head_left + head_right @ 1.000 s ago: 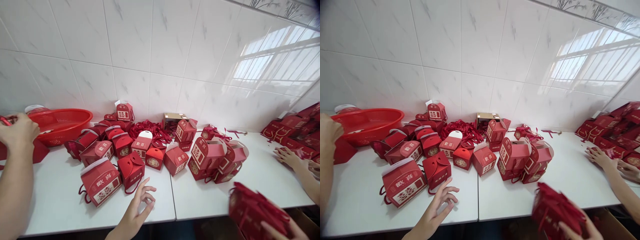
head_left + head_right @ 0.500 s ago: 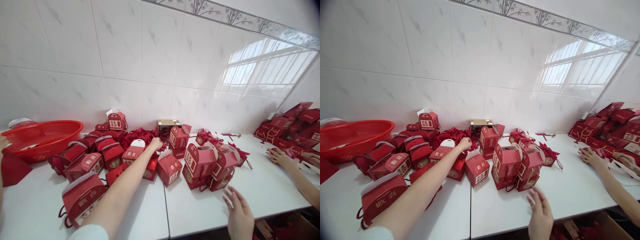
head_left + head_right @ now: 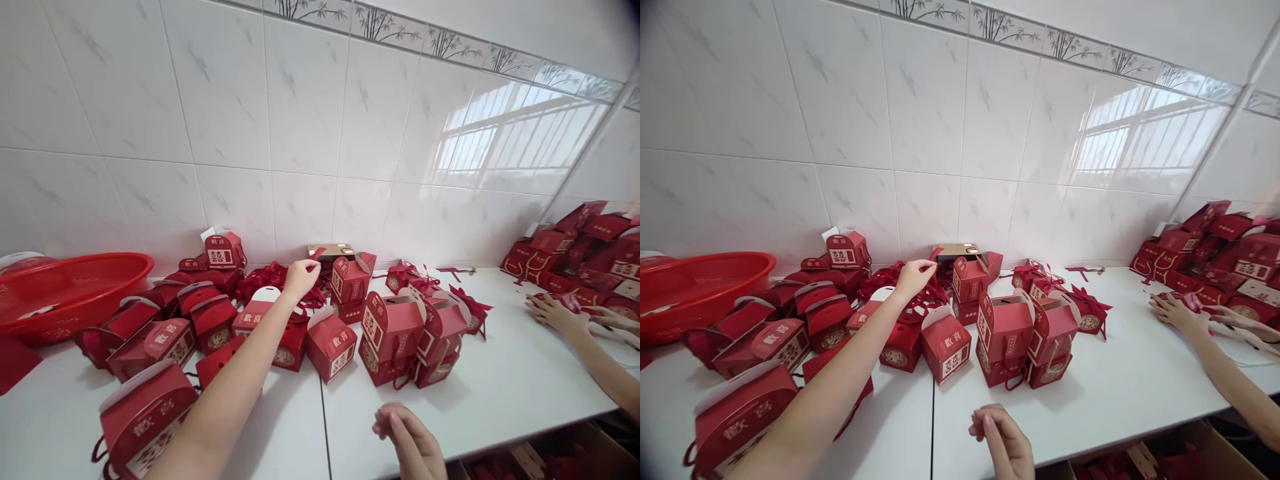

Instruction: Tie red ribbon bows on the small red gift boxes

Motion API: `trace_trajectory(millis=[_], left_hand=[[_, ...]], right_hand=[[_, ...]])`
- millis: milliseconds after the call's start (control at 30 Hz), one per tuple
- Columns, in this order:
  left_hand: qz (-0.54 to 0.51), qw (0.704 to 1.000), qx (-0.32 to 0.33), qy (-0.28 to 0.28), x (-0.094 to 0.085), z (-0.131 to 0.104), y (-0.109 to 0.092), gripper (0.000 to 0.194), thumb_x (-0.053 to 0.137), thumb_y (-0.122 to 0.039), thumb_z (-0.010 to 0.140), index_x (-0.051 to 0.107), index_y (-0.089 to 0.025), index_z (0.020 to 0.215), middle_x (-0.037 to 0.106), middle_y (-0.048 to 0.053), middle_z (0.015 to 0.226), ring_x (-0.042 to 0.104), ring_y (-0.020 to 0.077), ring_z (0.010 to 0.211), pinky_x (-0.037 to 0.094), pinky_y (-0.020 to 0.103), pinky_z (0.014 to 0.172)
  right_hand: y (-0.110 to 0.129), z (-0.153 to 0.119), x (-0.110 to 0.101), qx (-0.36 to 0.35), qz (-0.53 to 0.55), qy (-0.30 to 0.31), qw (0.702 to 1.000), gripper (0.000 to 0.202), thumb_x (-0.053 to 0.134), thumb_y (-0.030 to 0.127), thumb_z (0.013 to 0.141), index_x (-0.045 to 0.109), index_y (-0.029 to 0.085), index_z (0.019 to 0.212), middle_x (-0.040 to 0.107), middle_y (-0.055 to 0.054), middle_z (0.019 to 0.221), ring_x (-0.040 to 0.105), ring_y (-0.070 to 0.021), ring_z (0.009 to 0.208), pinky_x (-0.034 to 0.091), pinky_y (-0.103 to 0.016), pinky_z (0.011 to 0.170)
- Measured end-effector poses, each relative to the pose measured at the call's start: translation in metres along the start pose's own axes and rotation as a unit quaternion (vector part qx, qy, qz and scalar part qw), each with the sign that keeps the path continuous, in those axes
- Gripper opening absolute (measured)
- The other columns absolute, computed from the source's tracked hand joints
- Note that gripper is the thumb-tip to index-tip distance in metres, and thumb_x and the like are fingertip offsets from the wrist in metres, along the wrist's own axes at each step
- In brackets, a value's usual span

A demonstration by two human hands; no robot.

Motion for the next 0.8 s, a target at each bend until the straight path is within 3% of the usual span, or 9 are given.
trace_trajectory(millis=[67, 167, 300, 467, 633, 733, 800], left_hand=[[-0.031, 0.999, 0.036, -0.003, -0.004, -0.041, -0.016, 0.026, 0.047, -0.030, 0.091, 0.063, -0.016, 0.106, 0.068, 0.006, 0.099, 0.063, 0.0168, 0.085, 0.051, 0.029, 0.080], [-0.100, 0.990, 0.103, 0.012, -0.003, -0.116, -0.025, 0.018, 0.051, -0.025, 0.087, 0.065, -0.018, 0.096, 0.069, 0.003, 0.095, 0.063, 0.0160, 0.085, 0.050, 0.026, 0.080], [-0.153, 0.984, 0.080, 0.049, 0.004, -0.192, -0.010, 0.017, 0.051, -0.022, 0.085, 0.059, -0.021, 0.101, 0.066, 0.004, 0.099, 0.063, 0.0174, 0.089, 0.050, 0.028, 0.081], [-0.156, 0.983, 0.021, 0.097, 0.004, -0.231, 0.013, 0.029, 0.052, -0.025, 0.084, 0.049, -0.026, 0.113, 0.062, 0.005, 0.112, 0.062, 0.0211, 0.103, 0.049, 0.031, 0.086], [-0.167, 0.980, -0.013, 0.112, 0.001, -0.251, 0.023, 0.029, 0.049, -0.025, 0.085, 0.045, -0.027, 0.113, 0.061, 0.005, 0.110, 0.061, 0.0204, 0.103, 0.048, 0.030, 0.084], [-0.178, 0.971, -0.037, 0.152, 0.007, -0.271, 0.026, 0.025, 0.048, -0.024, 0.086, 0.042, -0.025, 0.110, 0.063, 0.001, 0.093, 0.062, 0.0162, 0.084, 0.046, 0.024, 0.074], [-0.180, 0.965, -0.042, 0.189, 0.012, -0.288, 0.027, 0.020, 0.046, -0.023, 0.086, 0.042, -0.025, 0.106, 0.059, -0.002, 0.079, 0.057, 0.0134, 0.069, 0.043, 0.022, 0.065]], right_hand=[[0.001, 0.002, 0.018, 0.003, 0.001, 0.036, 0.999, 0.029, 0.064, 0.047, 0.079, 0.073, 0.019, 0.079, 0.064, -0.006, 0.070, 0.057, -0.0166, 0.063, 0.048, -0.028, 0.060], [0.004, 0.006, 0.043, 0.030, 0.017, 0.038, 0.999, 0.033, 0.062, 0.048, 0.080, 0.070, 0.020, 0.096, 0.064, -0.005, 0.078, 0.055, -0.0139, 0.062, 0.046, -0.027, 0.058], [0.004, 0.008, 0.064, 0.086, 0.035, 0.033, 0.995, 0.041, 0.067, 0.050, 0.075, 0.067, 0.018, 0.099, 0.061, -0.003, 0.078, 0.047, -0.0101, 0.055, 0.040, -0.024, 0.050], [-0.008, 0.000, 0.075, 0.158, 0.050, 0.066, 0.984, 0.034, 0.073, 0.047, 0.069, 0.066, 0.016, 0.083, 0.059, -0.001, 0.072, 0.047, -0.0096, 0.057, 0.038, -0.022, 0.051], [-0.024, -0.024, 0.082, 0.217, 0.035, 0.128, 0.967, 0.045, 0.060, 0.060, 0.075, 0.062, 0.015, 0.066, 0.055, 0.000, 0.057, 0.048, -0.0113, 0.053, 0.036, -0.021, 0.047], [-0.034, -0.040, 0.084, 0.246, 0.040, 0.165, 0.954, 0.046, 0.060, 0.060, 0.075, 0.064, 0.015, 0.070, 0.055, 0.000, 0.060, 0.048, -0.0112, 0.055, 0.037, -0.021, 0.049], [-0.039, -0.049, 0.081, 0.235, 0.044, 0.153, 0.959, 0.043, 0.063, 0.058, 0.074, 0.063, 0.015, 0.067, 0.052, 0.002, 0.058, 0.045, -0.0100, 0.054, 0.037, -0.022, 0.053]])
Point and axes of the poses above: each hand's wrist, its own z-axis towards the middle knuckle, its own x-axis out of the palm, y = z × x, the point moved 2 cm from there along z, towards the middle knuckle
